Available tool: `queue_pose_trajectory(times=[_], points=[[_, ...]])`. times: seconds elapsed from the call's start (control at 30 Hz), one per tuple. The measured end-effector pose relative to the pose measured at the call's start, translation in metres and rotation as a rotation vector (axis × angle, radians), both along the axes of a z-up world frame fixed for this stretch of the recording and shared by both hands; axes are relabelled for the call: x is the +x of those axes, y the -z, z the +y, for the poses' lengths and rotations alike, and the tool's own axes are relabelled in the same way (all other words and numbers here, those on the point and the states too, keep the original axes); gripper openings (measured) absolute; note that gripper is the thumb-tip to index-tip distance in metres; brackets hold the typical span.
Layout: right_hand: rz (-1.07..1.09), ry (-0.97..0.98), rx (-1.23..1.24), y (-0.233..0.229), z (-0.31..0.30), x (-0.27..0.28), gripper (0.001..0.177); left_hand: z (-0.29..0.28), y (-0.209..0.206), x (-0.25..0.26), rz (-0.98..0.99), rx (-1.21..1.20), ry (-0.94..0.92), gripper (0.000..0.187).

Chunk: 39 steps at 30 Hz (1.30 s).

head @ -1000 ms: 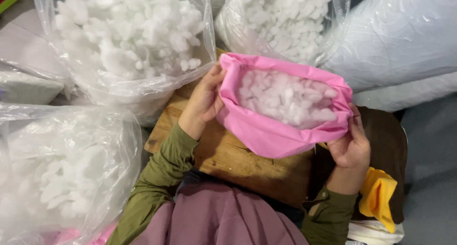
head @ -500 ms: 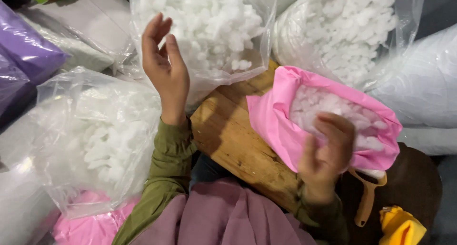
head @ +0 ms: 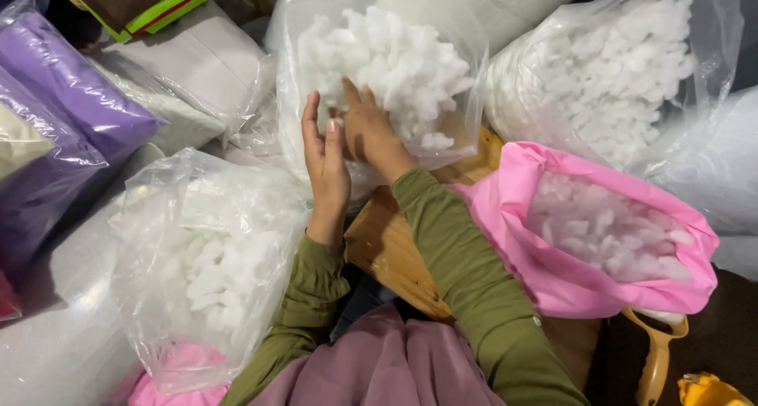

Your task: Stuffing a pink pillowcase with fiberfill, lint rolling the finished pillow, and placing it into a plastic bag for packaging.

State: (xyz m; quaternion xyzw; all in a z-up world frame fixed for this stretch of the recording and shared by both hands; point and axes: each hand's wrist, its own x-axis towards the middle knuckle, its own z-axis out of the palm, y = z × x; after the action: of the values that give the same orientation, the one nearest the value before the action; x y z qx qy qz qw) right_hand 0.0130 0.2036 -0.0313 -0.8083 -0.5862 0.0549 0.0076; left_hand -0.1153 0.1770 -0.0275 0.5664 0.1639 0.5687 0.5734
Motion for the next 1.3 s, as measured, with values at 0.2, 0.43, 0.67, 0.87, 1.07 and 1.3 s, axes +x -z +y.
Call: queue_pose_trajectory(times=[0.2,0.43,0.67,0.87,1.07,1.3], points=[[0.137,-0.051,0.238,0.008,-0.031,0.029,0.049,0.007,0.008,0.003,0.098,-0.062,0.102,0.058],[0.326,-0.183,0.786,-0.058,-0.080,0.036,0.021,-0.012,-0.029,-0.002,0.181,0.115,0.023,0.055],[0.506,-0.010,1.081,-0.111,-0.114,0.020,0.039,-0.021,-0.031,-0.005,0.291,0.289,-0.081,0.046],[0.677,0.027,1.370,-0.102,-0.153,0.021,0.046,-0.043,-0.051,-0.012,0.188,0.388,-0.120,0.062],[1.056,0.067,1.602,-0.059,-0.220,0.021,0.071,-0.075,-0.063,0.002,-0.012,0.434,0.200,0.110],[0.686,0.148,1.481,-0.064,-0.308,0.024,0.049,-0.155,-0.074,0.056,-0.186,0.545,0.598,0.098]])
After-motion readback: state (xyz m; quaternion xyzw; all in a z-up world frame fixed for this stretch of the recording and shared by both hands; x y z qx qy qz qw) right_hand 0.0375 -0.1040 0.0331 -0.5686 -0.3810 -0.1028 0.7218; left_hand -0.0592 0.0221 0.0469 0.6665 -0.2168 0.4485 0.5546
